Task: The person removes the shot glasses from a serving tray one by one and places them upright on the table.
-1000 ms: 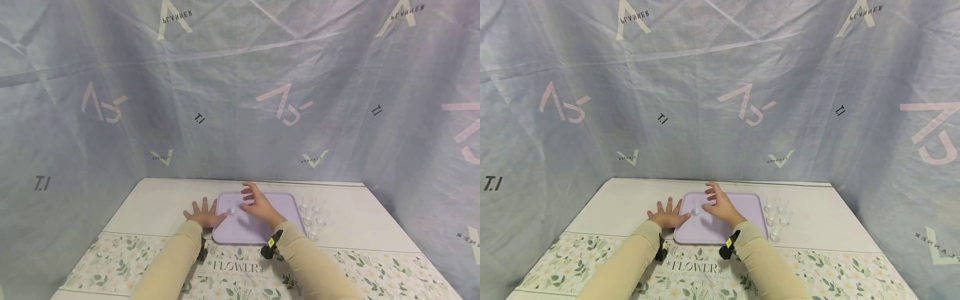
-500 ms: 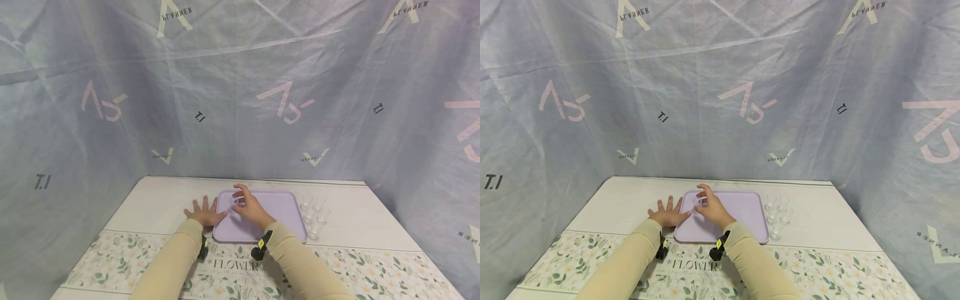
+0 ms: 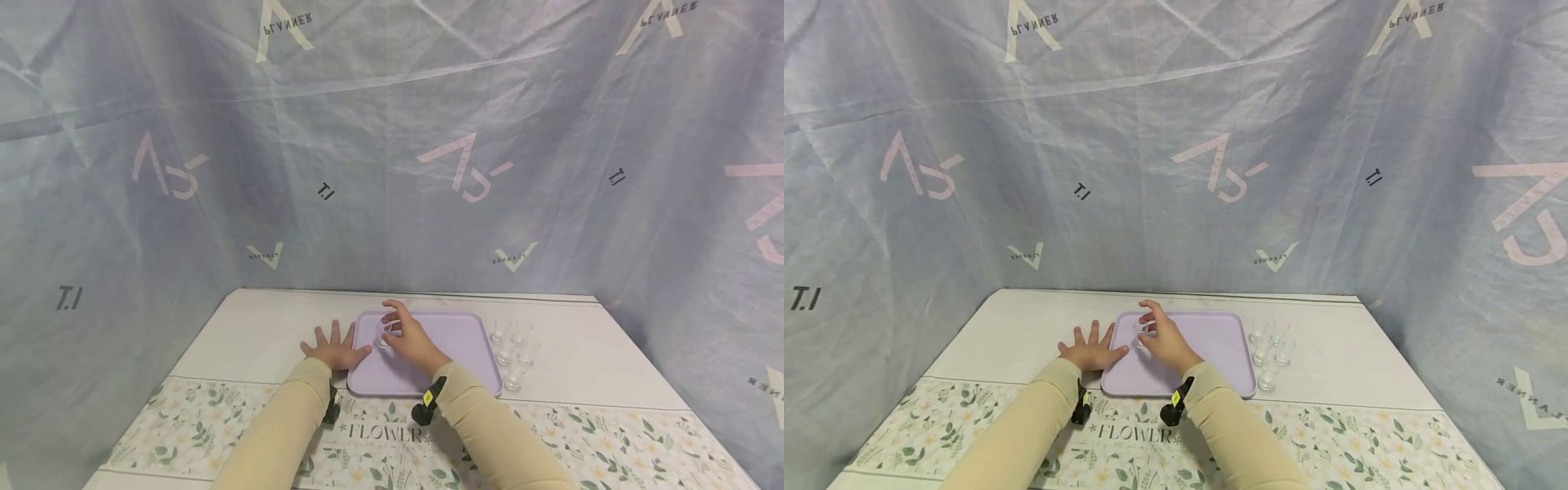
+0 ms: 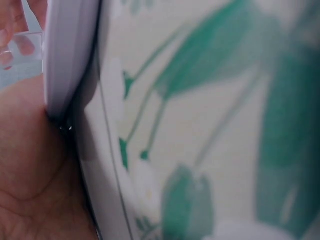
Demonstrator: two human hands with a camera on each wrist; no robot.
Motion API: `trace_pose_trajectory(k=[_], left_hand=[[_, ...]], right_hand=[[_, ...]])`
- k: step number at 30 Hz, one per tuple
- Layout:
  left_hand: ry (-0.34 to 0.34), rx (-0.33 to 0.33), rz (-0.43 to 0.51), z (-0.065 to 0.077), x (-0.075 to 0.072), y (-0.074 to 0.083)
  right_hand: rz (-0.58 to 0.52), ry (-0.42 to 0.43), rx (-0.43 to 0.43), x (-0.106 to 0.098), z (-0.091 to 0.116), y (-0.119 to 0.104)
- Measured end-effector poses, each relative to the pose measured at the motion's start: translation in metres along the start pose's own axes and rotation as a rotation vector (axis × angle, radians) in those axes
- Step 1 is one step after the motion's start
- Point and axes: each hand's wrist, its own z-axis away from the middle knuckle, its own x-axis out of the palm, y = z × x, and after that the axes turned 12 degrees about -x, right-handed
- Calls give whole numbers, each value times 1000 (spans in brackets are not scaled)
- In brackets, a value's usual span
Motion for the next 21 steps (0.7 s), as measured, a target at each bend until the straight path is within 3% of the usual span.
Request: trace_pose_trajectory(k=[10, 18, 21], left_hand=[[-38, -22, 8, 7, -5, 3], [-31, -19, 23, 10, -6, 3], [-34, -14, 39, 17, -10, 6]], right_hand=[[32, 11, -2, -20, 9, -4], [36, 14, 38, -47, 19, -8], [51, 15, 41, -59, 24, -10]])
